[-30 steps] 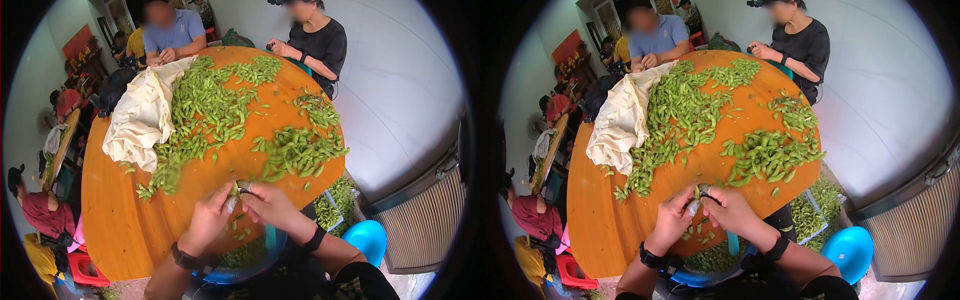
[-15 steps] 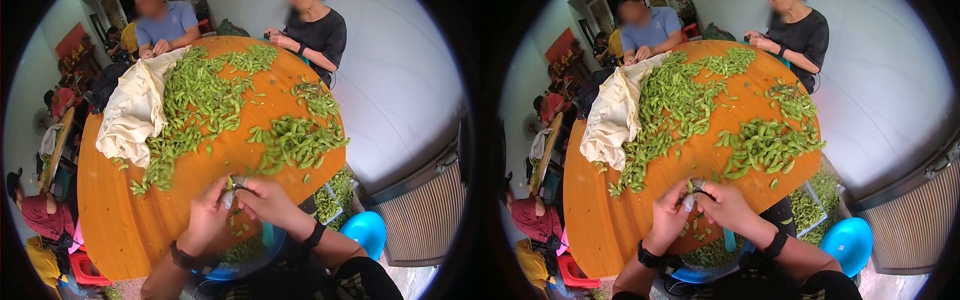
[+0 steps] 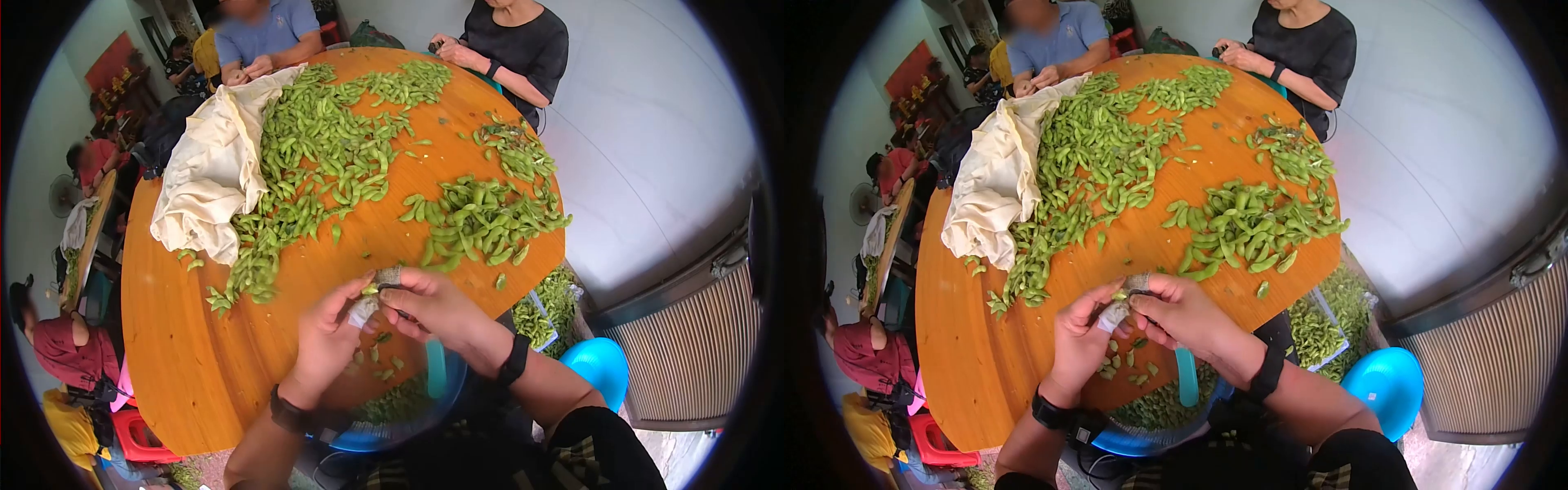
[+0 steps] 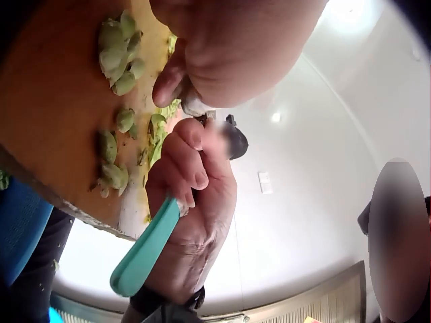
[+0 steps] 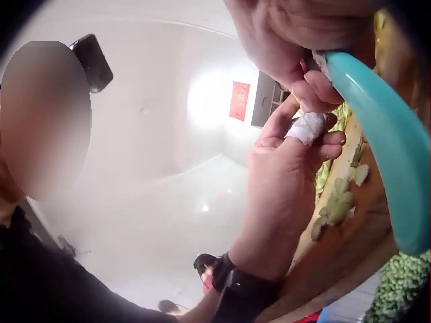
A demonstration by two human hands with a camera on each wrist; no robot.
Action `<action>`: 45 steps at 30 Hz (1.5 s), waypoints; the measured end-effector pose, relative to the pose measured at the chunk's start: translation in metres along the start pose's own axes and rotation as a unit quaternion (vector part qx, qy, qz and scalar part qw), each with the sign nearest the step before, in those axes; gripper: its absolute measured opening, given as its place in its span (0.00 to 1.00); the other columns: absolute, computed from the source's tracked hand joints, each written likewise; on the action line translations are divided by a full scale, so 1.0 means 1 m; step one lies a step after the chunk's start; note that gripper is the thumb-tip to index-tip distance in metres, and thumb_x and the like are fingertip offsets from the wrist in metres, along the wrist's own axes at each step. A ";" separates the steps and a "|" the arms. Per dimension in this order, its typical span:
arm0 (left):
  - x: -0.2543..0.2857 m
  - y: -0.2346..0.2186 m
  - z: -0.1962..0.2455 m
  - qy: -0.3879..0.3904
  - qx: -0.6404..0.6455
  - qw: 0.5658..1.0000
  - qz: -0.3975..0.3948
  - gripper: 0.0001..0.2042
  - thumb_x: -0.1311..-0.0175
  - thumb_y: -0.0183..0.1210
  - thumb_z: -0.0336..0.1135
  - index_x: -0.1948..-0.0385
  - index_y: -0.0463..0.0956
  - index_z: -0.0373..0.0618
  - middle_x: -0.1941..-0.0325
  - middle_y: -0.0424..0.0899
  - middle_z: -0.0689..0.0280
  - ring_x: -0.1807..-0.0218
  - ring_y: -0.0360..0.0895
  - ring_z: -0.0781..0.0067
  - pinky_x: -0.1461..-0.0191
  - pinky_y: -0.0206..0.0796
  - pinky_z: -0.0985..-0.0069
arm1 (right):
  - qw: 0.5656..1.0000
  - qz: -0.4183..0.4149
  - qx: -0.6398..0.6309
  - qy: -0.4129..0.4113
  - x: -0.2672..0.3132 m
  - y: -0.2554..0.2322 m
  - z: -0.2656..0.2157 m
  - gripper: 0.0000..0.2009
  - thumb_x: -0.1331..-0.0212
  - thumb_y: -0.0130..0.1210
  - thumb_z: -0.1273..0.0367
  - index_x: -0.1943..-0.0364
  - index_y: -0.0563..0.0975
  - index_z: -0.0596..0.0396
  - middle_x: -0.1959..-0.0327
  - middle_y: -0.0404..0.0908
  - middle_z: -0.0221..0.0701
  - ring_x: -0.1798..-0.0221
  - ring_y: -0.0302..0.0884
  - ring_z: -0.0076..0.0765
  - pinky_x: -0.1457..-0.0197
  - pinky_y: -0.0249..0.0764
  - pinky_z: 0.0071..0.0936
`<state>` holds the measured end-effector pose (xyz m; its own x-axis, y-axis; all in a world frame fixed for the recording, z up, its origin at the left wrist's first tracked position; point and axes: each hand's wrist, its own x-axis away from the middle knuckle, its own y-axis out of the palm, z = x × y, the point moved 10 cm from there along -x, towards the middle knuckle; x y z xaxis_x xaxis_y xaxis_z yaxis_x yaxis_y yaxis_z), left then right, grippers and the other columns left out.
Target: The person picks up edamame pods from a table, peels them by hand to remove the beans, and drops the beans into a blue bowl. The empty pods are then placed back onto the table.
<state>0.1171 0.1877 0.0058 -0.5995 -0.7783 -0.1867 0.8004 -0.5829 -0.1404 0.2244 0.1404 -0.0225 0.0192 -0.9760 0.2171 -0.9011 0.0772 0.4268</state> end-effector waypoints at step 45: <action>-0.003 -0.001 0.014 0.033 -0.158 0.986 -0.034 0.11 0.38 0.53 0.16 0.55 0.73 0.37 0.64 0.83 0.65 0.64 0.80 0.79 0.59 0.73 0.80 | 1.000 0.018 0.010 -0.006 0.008 0.003 -0.001 0.06 0.34 0.50 0.70 0.59 0.76 0.55 0.75 0.77 0.25 0.84 0.69 0.15 0.86 0.57 0.13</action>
<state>0.1175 0.1875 0.0198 -0.6592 -0.7166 -0.2279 0.7243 -0.5236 -0.4486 0.2221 0.1327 -0.0186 -0.0192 -0.9750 0.2214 -0.9096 0.1090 0.4010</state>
